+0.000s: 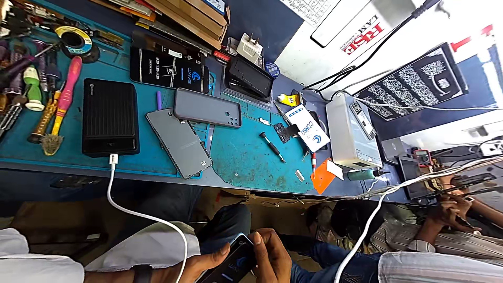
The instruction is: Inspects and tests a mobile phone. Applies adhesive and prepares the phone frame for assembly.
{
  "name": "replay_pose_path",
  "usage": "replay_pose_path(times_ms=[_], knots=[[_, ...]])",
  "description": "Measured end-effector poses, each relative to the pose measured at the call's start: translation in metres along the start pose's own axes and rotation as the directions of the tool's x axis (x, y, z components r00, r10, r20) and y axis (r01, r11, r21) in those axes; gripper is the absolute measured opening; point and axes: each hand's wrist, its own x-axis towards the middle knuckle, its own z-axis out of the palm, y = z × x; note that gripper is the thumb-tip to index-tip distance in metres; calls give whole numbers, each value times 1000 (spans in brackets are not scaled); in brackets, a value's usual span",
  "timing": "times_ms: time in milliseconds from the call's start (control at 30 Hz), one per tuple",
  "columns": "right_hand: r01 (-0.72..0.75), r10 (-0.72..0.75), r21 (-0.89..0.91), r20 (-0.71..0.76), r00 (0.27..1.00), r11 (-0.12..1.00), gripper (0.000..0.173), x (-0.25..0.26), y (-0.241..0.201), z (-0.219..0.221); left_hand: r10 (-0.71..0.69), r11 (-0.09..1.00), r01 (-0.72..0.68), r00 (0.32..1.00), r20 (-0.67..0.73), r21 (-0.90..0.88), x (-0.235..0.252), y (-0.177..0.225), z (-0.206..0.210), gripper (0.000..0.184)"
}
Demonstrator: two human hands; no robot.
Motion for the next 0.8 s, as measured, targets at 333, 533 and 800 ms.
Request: replay_pose_path(times_ms=[333, 533, 800], knots=[[-6, -161, 419, 363, 918, 908, 16, 32, 12, -57, -176, 976, 134, 951, 253, 174, 19, 44, -5, 72], [-75, -232, 459, 577, 783, 885, 22, 37, 25, -75, -341, 926, 292, 919, 196, 240, 19, 63, 6, 68], [-139, -250, 500, 632, 734, 855, 27, 29, 42, -64, -446, 885, 417, 886, 123, 208, 20, 67, 9, 76]])
